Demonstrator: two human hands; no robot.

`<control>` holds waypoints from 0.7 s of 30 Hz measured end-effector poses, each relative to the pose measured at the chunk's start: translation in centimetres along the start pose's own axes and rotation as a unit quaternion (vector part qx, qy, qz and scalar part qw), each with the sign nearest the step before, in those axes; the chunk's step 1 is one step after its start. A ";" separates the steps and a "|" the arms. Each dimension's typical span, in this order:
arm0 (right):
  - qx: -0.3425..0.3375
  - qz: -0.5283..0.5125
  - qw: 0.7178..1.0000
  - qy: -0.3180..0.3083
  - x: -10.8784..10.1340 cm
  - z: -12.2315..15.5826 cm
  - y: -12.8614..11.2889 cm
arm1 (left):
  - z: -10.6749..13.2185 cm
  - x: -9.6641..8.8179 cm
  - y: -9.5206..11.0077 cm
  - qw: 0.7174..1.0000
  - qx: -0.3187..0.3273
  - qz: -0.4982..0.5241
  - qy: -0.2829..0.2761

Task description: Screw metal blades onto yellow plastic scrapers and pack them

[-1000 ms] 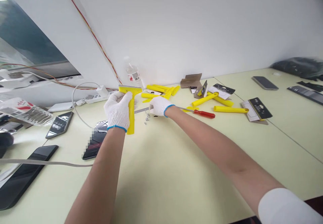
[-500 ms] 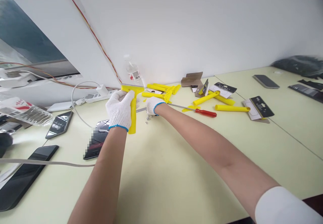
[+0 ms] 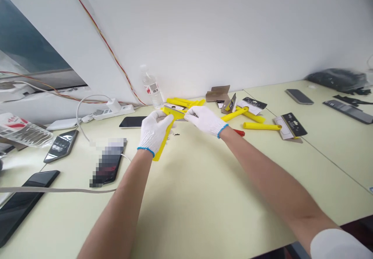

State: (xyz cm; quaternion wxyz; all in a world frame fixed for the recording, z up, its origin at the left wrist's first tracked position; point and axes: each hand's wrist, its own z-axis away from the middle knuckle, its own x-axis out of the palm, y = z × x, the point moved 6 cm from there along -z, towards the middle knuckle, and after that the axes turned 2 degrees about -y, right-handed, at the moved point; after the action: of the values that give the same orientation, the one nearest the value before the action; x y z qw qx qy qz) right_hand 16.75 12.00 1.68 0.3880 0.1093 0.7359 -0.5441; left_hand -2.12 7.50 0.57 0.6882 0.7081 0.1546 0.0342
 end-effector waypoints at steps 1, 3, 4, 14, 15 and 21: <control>-0.004 0.010 1.000 0.016 -0.4 0.6 0.1 | 0.3 0.8 -0.2 1.000 -0.004 -0.005 -0.012; -0.012 0.028 0.999 0.039 -0.6 1.5 0.1 | 0.8 2.3 -0.4 0.999 0.006 -0.017 -0.046; -0.016 0.035 0.998 0.044 -0.5 1.7 0.0 | 1.1 3.0 -0.6 0.998 0.008 -0.022 -0.057; 0.001 0.108 0.987 0.118 -0.2 1.2 0.1 | 2.0 4.4 -1.0 0.997 0.025 -0.057 -0.054; 0.006 0.117 0.985 0.127 -0.2 1.0 0.2 | 2.1 4.4 -0.9 0.997 0.025 -0.058 -0.055; 0.016 0.167 0.968 0.184 0.2 0.5 0.9 | 2.2 4.7 -1.3 0.996 0.031 -0.061 -0.062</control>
State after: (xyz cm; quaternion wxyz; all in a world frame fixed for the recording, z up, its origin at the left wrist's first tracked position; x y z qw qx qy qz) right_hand 17.38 11.85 0.81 0.3299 0.3353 0.7568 -0.4539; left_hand 2.66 6.67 -1.59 0.6751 0.7189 0.1555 -0.0565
